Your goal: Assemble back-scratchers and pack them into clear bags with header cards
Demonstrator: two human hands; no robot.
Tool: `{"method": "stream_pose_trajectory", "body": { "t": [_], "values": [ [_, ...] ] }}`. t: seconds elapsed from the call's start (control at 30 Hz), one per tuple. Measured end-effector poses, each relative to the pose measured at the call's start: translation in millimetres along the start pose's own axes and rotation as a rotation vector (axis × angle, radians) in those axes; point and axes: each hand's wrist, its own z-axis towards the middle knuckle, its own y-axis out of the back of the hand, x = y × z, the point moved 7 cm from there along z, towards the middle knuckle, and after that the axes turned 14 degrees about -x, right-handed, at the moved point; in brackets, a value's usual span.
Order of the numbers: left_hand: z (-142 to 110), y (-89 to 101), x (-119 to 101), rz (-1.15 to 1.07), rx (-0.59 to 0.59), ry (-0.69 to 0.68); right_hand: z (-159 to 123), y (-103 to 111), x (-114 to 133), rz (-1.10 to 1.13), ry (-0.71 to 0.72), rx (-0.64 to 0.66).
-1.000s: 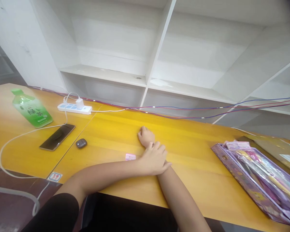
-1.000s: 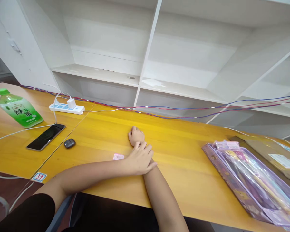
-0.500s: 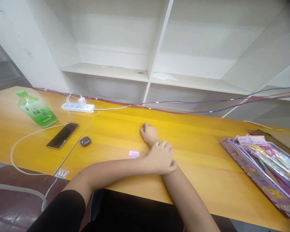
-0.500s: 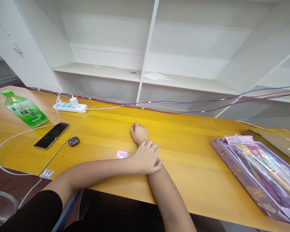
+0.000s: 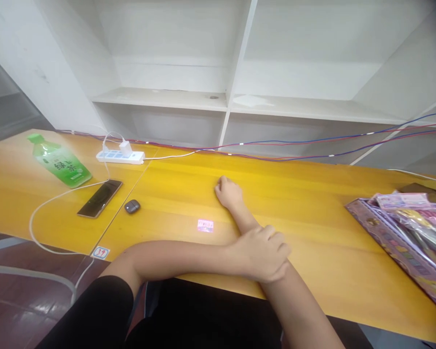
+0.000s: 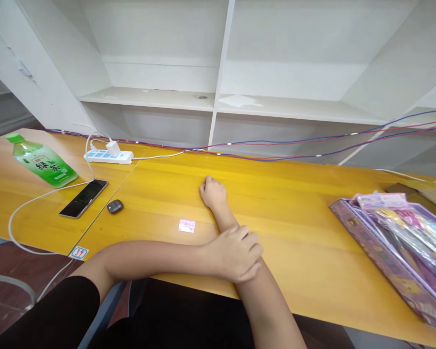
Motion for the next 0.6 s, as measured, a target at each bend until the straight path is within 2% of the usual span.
{"method": "stream_pose_trajectory", "body": {
  "t": [0.03, 0.1, 0.27, 0.37, 0.47, 0.6],
  "values": [
    [0.1, 0.1, -2.4, 0.0, -0.001, -0.009, 0.1, 0.5, -0.5, 0.0, -0.001, -0.003],
    [1.1, -0.7, 7.6, 0.039, 0.013, 0.061, 0.1, 1.5, -0.4, -0.001, 0.003, -0.008],
    [-1.8, 0.1, 77.7, 0.216, 0.054, 0.432, 1.5, -1.6, 3.4, -0.021, -0.029, 0.004],
    [-4.8, 3.6, 104.0, 0.28, 0.059, 0.515, 3.3, -5.8, 2.8, -0.058, -0.1, 0.019],
    [-4.3, 4.3, 100.4, 0.239, 0.08, 0.469, 3.2, -4.3, 3.7, -0.043, -0.08, 0.008],
    [-1.0, 4.8, 66.4, 0.126, 0.105, 0.345, -1.2, 3.5, 4.4, 0.008, 0.007, -0.008]
  ]
}}
